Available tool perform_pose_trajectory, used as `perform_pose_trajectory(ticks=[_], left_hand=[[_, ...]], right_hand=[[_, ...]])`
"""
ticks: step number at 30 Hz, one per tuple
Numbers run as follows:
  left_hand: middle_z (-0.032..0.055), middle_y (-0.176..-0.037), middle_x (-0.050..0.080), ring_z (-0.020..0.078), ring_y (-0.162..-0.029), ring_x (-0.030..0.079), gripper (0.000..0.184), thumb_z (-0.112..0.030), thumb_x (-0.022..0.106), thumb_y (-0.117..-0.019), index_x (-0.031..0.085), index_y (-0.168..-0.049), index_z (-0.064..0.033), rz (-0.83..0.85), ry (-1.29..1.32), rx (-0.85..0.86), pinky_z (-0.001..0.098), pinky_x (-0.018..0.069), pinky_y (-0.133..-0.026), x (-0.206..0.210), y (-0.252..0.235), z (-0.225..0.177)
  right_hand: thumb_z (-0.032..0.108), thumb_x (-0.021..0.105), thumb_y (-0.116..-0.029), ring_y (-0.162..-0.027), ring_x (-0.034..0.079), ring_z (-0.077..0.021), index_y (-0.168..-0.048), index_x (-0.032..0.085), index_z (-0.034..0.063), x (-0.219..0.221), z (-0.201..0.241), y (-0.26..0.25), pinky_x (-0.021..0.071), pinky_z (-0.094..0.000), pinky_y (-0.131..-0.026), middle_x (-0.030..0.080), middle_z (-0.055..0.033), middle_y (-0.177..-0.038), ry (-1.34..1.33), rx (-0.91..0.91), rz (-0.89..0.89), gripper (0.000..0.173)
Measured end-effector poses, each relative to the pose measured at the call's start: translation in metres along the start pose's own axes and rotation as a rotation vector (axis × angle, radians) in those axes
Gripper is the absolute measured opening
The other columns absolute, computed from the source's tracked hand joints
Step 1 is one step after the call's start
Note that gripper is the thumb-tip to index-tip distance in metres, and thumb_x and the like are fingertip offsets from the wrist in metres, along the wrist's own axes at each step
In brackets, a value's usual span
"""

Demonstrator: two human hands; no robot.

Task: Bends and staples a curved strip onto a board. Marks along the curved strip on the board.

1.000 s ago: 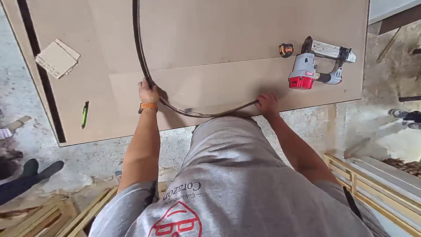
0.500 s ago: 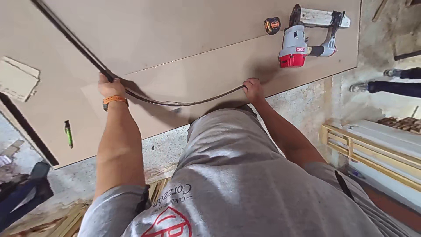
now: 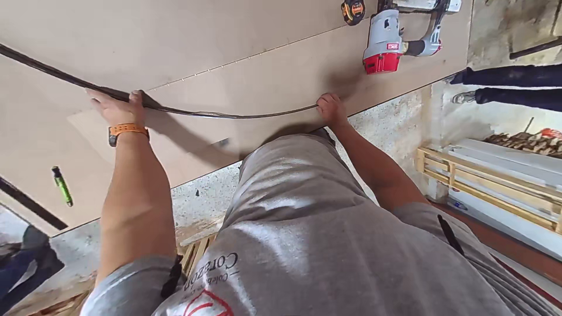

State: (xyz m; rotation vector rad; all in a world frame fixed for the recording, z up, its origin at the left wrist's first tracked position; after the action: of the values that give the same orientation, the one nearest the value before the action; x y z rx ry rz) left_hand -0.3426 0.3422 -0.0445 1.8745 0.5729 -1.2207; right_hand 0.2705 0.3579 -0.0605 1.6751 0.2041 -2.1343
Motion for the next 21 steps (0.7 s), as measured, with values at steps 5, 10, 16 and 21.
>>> perform_pose_trajectory(ticks=[5,10,16,21], left_hand=[[0.0329,-0.167,0.017,0.0543,-0.152,0.022,0.087,-0.055,0.056,-0.0988,0.026,-0.162,-0.0041,-0.084,-0.078,0.328,0.0694,0.0253,-0.12,0.033,0.086,-0.043],[0.013,-0.153,0.053,0.0365,-0.142,0.049,0.05,-0.038,0.06,-0.1007,0.058,-0.146,-0.0167,0.284,-0.154,1.076,0.0615,0.04,-0.114,0.138,0.247,-0.168],[0.0205,-0.138,0.06,0.0402,-0.136,0.052,0.029,-0.017,0.046,-0.1062,0.061,-0.126,-0.002,0.484,-0.394,1.198,0.0569,0.0465,-0.107,0.207,0.312,-0.23],[0.0207,-0.134,0.061,0.042,-0.128,0.056,0.021,-0.01,0.055,-0.1001,0.064,-0.117,-0.0022,0.34,-0.345,1.247,0.0568,0.0499,-0.102,0.224,0.309,-0.212]], right_hand=[[0.018,0.06,-0.1001,-0.117,0.064,-0.0365,-0.104,0.073,0.0067,0.003,-0.002,-0.001,0.0559,-0.0519,-0.094,0.071,-0.0138,-0.116,0.037,0.015,0.066,0.017],[0.021,0.059,-0.1012,-0.112,0.066,-0.0327,-0.103,0.073,0.0107,0.007,-0.005,0.003,0.059,-0.0489,-0.084,0.071,-0.0099,-0.112,0.073,0.009,-0.006,0.017],[0.023,0.057,-0.103,-0.112,0.065,-0.0322,-0.101,0.071,0.0115,0.003,-0.012,0.001,0.0596,-0.048,-0.078,0.07,-0.0089,-0.11,0.019,-0.026,0.052,0.018],[0.022,0.058,-0.1031,-0.108,0.066,-0.0317,-0.099,0.071,0.0113,0.001,-0.017,-0.001,0.0593,-0.0457,-0.073,0.069,-0.0088,-0.105,-0.006,-0.062,0.031,0.018]])
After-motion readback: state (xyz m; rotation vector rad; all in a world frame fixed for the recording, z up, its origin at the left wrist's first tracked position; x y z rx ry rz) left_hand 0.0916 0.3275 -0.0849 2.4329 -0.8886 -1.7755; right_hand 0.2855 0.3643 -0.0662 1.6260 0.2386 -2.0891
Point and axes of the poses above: each hand's wrist, its own y-axis away from the middle knuckle, its own x-axis out of the palm, z = x × y, the point moved 2 cm from there along -y, towards the middle knuckle
